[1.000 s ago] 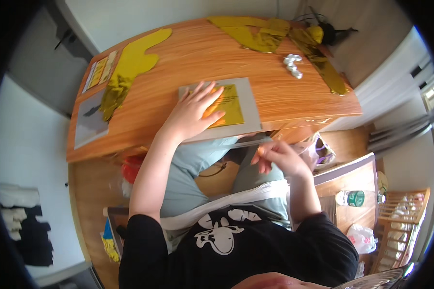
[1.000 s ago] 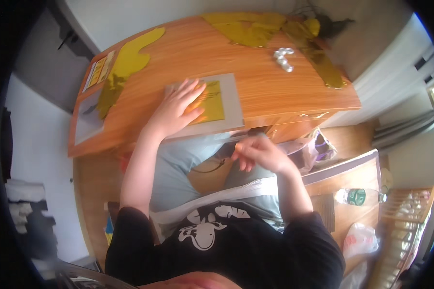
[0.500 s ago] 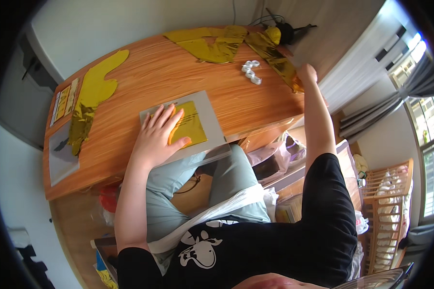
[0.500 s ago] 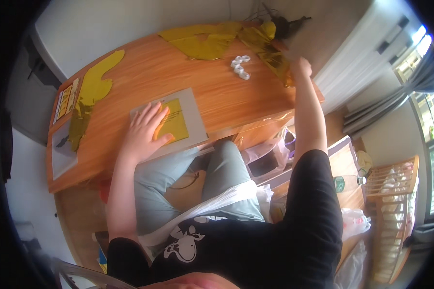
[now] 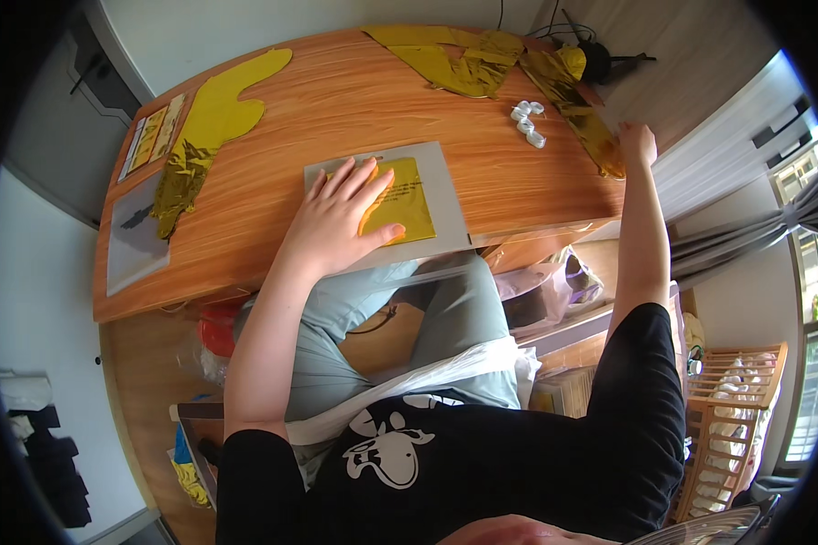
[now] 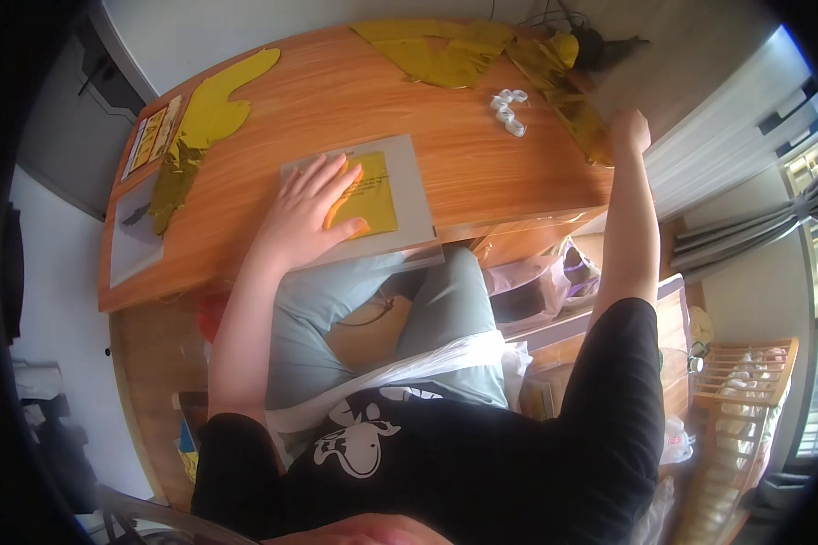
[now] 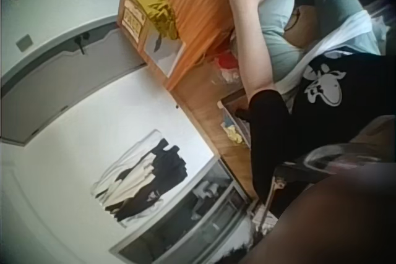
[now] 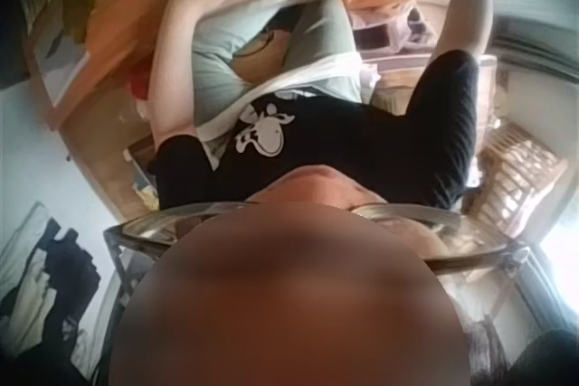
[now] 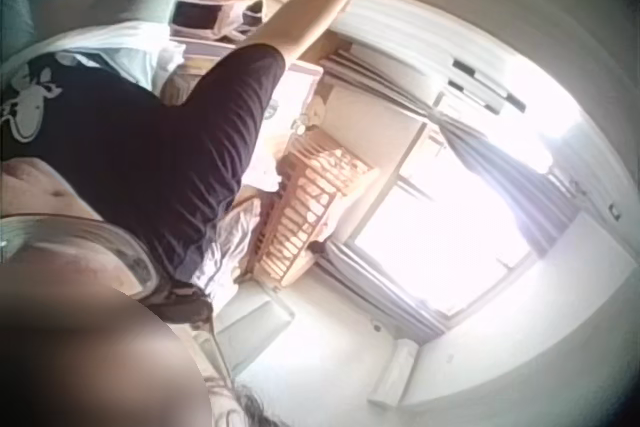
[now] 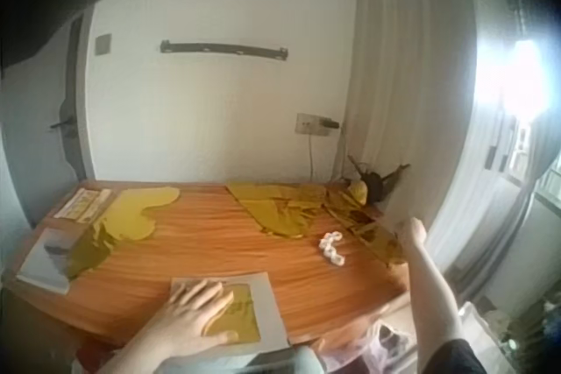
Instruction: Folding gold foil balloons and placing them into clear plastic packaging with a backing card.
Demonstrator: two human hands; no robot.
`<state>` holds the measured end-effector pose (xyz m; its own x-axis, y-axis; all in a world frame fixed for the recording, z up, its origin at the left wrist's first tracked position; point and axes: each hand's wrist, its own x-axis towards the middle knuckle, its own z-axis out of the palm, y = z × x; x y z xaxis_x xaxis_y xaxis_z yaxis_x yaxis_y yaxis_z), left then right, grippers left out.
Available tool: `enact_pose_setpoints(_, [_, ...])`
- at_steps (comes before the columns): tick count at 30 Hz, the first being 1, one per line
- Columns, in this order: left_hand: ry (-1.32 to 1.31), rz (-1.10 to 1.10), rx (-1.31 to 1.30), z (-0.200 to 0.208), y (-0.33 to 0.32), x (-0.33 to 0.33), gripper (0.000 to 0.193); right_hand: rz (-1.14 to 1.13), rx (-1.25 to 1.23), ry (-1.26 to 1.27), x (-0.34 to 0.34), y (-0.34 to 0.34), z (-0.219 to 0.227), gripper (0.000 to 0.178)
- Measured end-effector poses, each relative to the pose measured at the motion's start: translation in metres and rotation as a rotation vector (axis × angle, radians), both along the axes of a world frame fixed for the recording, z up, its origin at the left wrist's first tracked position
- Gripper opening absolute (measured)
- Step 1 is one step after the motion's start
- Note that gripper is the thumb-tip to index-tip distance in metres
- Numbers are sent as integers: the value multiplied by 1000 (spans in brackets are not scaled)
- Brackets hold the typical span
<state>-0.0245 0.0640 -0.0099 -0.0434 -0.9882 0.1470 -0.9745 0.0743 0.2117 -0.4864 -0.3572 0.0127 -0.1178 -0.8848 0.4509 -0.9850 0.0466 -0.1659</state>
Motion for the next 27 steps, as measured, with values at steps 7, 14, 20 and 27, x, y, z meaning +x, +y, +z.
enact_pose_setpoints(7, [4,198,-64,-8,0,1,77,642,18,-343,99,173,-7,23])
enact_pose_setpoints(14, [15,208,-89,-6,-4,0,75,902,362,-200,158,347,5,15])
enact_pose_setpoints(20, [25,210,-99,-7,-3,1,76,862,72,-124,187,360,-15,16])
enact_pose_setpoints(27, [-5,190,-96,-9,-2,0,78,798,-232,-126,239,362,-24,16])
